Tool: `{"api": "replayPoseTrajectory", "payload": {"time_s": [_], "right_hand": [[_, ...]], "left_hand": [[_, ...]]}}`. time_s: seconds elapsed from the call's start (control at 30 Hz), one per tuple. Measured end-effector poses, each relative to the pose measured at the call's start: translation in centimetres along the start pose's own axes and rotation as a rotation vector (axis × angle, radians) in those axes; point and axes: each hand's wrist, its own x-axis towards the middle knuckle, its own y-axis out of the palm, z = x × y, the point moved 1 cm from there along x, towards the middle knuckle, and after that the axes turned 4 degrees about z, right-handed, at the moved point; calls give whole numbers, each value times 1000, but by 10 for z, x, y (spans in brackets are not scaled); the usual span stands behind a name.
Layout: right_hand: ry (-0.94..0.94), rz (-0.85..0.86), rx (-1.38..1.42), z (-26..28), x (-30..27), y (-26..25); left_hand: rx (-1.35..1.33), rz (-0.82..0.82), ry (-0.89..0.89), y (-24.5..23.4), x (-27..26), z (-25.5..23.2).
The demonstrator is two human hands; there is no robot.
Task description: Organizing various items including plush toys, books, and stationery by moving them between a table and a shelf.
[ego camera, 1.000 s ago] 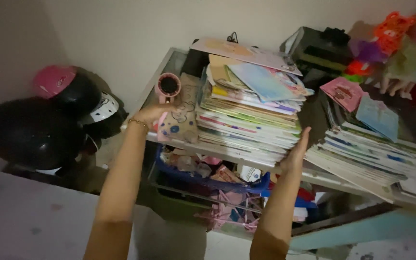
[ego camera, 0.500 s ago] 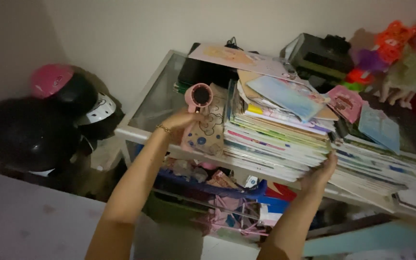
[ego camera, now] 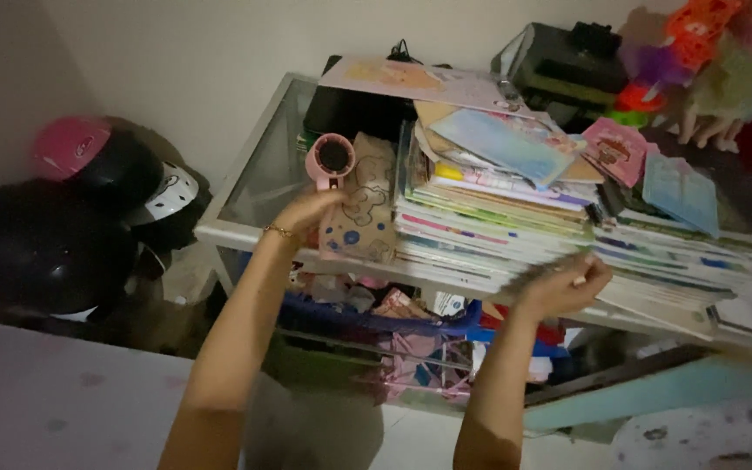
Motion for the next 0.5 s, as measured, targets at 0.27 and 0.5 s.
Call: {"api": "replayPoseTrajectory", "payload": {"time_s": [0.27, 0.5], "right_hand": [[-189, -7, 140, 37, 0, 15], [-229, -2, 37, 71, -25, -5]], "left_hand": [[-49, 52, 95, 15, -14, -17], [-106, 75, 51, 4, -14, -5]]}}
